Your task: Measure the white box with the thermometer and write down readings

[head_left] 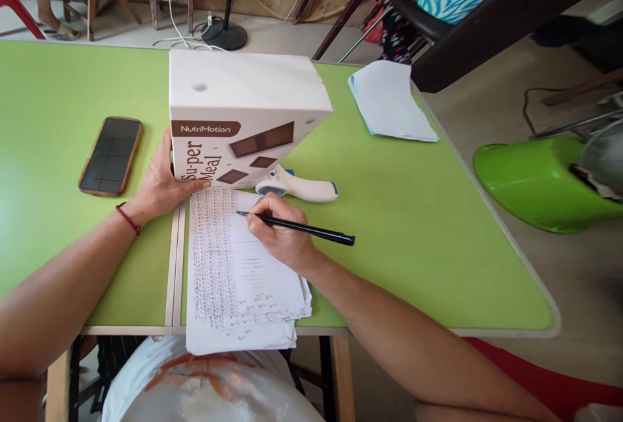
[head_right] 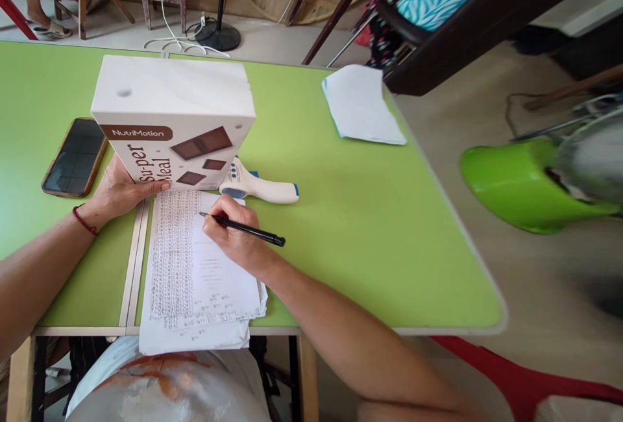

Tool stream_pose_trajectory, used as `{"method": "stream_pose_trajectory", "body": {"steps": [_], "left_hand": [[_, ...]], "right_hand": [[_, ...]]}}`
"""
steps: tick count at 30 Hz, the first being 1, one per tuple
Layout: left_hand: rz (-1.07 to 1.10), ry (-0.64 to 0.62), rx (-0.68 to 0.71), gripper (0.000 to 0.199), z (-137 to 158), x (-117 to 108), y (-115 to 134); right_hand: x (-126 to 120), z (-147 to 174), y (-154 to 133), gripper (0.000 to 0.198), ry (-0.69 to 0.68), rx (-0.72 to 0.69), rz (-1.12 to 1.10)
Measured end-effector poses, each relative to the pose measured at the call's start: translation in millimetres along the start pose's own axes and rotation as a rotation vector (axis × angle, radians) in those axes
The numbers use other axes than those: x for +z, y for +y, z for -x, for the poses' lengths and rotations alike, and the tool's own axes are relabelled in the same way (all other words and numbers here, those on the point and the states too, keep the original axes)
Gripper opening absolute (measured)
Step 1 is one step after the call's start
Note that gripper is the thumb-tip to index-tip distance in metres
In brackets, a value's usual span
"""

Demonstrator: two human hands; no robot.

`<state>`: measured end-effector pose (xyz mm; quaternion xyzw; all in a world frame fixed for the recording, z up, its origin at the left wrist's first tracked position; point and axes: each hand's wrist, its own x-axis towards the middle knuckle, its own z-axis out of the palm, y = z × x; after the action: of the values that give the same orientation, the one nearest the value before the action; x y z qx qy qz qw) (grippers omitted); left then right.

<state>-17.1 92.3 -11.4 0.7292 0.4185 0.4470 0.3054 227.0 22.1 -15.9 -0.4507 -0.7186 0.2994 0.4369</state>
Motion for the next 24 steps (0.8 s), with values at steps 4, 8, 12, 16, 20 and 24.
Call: {"method": "stream_pose_trajectory", "body": {"steps": [4, 8, 12, 16, 20, 24], "left_hand": [[-0.005, -0.003, 0.011, 0.065, -0.5, 0.1, -2.8], [-0.014, 0.011, 0.036, 0.064, -0.1, 0.0, -5.8], [-0.021, 0.020, 0.026, 0.065, 0.3, -0.2, -5.3], [-0.006, 0.003, 0.027, 0.065, -0.1, -0.4, -3.7], [-0.010, 0.002, 0.030, 0.064, -0.1, -0.5, -4.6], [-0.012, 0.004, 0.022, 0.066, 0.4, -0.5, -6.0]], "right_hand": [[-0.1, -0.1, 0.6, 0.016, -0.010, 0.007, 0.001], [-0.4, 0.9, 1.1, 0.016, -0.009, 0.028, -0.019], [-0.2, 1.6, 1.7, 0.017, 0.076, 0.025, -0.019], [-0.2, 1.0, 2.6, 0.017, 0.057, 0.018, -0.001], [-0.8, 0.6, 3.7, 0.017, 0.017, 0.013, 0.014], [-1.0, 1.1, 3.9, 0.017, 0.013, 0.019, 0.006]]}}
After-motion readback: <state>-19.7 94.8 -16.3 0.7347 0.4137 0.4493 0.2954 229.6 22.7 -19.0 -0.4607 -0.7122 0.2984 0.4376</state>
